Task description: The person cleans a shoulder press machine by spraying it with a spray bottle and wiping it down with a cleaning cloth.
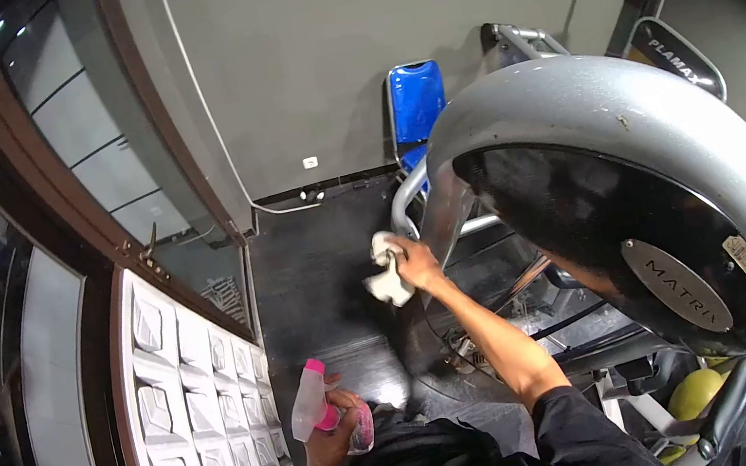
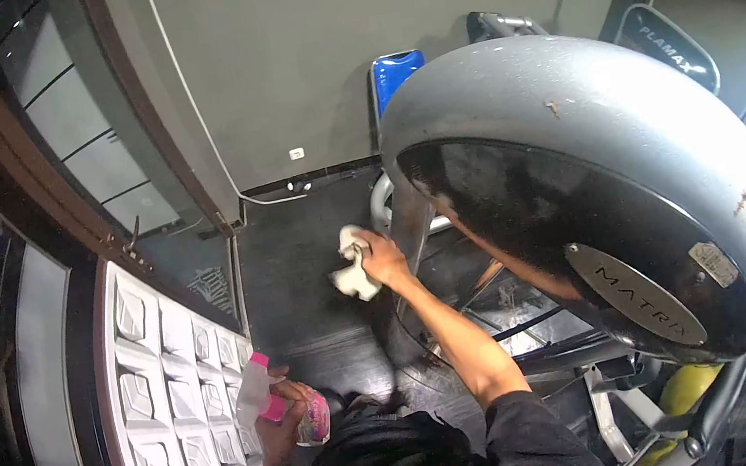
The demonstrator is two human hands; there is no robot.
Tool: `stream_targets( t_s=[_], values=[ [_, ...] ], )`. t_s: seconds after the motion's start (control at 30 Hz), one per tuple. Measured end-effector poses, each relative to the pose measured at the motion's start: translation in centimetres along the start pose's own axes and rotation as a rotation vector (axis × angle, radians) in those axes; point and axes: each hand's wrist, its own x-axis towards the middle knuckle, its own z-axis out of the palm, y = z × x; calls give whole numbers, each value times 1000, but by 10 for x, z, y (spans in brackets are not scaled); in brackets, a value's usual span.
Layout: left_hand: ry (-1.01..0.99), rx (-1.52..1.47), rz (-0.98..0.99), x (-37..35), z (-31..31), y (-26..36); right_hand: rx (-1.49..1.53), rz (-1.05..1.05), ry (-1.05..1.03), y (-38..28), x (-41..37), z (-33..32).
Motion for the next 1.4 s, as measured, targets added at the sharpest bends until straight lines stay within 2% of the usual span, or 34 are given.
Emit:
stream_targets(
  t_s=[0.13,0.2,0.27,0.3,0.4,0.47,0.53,0.57,0.6,0.67,0.7,0.77,0.8,0.87,0.9,0.97,1.0,1.07,1.1,1.13,1.2,1.27,1.33,1.37,1.4],
  values=[
    [-142,81,-49,20,1,12,193,-332,727,-67,-29,-56],
    [-47,-27,-98,25,9,16,236,-319,822,-77,-35,-67],
    [-141,54,-47,29,-3,4,177,-313,1040,-68,-35,-63],
    [-220,127,14,30,-7,-1,155,-311,1068,-62,-32,-61],
    [-202,61,-28,36,-2,2,13,-291,1204,-56,-18,-58],
    [-199,41,-38,36,-2,-1,-35,-251,1167,-35,-21,-47],
    [-186,24,-50,35,-6,-3,174,118,1038,7,-25,-9],
    [-181,26,-56,34,-9,-3,116,309,1052,33,-20,14],
    [-174,27,-60,35,-10,-4,226,378,979,59,-20,30],
    [-154,1,-81,35,-13,-5,1151,286,541,142,-15,66],
    [-135,-28,-95,36,-14,-7,1153,288,551,136,-15,62],
    [-165,29,-50,40,-22,-13,1619,506,473,100,-12,37],
    [-183,83,-2,42,-24,-16,1618,503,478,80,-7,23],
    [-196,107,11,45,-24,-18,1200,273,981,33,2,-9],
    [-206,135,23,47,-23,-19,1198,271,989,0,1,-29],
    [-227,111,17,50,-19,-19,550,112,1221,-65,-7,-67],
    [-240,89,10,51,-16,-19,547,113,1227,-80,-15,-76],
    [-264,74,-5,52,-10,-18,626,160,989,-95,-26,-87],
    [-278,60,-21,52,-9,-18,621,-152,979,-70,-19,-76],
    [-282,60,-24,52,-8,-20,620,-149,982,-66,-21,-75],
    [-324,32,-32,51,-8,-24,-2,-224,1091,-59,-25,-73],
    [-343,11,-39,51,-5,-19,-19,-195,1059,-17,-24,-48],
    [-365,-8,-47,50,-3,-17,44,278,874,50,-21,-3],
    [-365,-13,-48,49,-3,-17,140,409,629,85,-20,6],
    [-367,-21,-51,49,-1,-17,525,383,577,113,-21,24]
  ],
)
